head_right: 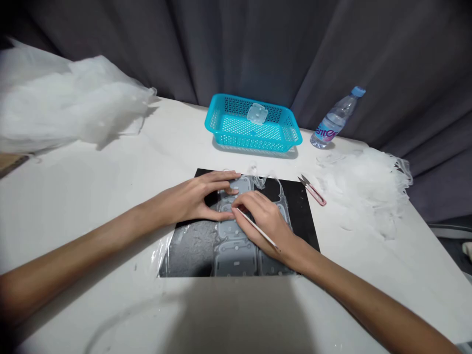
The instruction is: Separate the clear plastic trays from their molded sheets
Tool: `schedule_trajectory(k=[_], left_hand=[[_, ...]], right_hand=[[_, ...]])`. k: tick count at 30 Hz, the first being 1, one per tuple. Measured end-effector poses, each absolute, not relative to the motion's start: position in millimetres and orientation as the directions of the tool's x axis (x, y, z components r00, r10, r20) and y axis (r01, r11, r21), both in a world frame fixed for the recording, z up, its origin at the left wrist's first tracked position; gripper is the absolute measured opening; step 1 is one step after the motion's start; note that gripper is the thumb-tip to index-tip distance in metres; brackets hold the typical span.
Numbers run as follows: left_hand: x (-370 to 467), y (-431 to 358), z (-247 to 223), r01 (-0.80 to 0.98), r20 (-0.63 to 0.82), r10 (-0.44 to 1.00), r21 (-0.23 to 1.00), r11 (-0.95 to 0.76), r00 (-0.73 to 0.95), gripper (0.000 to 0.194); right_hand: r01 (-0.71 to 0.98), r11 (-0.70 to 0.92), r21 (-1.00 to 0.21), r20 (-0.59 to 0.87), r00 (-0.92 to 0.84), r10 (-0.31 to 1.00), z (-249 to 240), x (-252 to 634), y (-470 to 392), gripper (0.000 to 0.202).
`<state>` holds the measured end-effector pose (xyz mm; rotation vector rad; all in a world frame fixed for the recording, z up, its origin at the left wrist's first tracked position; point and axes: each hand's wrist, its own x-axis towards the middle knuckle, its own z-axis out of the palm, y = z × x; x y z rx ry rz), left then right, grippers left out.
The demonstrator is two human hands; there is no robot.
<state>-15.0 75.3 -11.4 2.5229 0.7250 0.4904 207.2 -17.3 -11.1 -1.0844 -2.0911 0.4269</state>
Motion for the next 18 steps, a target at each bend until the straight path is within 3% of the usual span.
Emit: schedule_trajectory(k=[9,18], left_hand=[[-13,75,-14,0.372,0.263,0.532,0.475,-0.798,0.805,0.053],[-14,76,-13,0.386,0.209,0.536,0.49,-0.781,0.818,0.057]], right_hand=[[0.643,0.623,-0.446,0.479,-0.416,0.773,-7,201,-21,0.012],[0.66,0.575,-0.484,0.458,-0.368,0.809,-5,196,-20,0.011]])
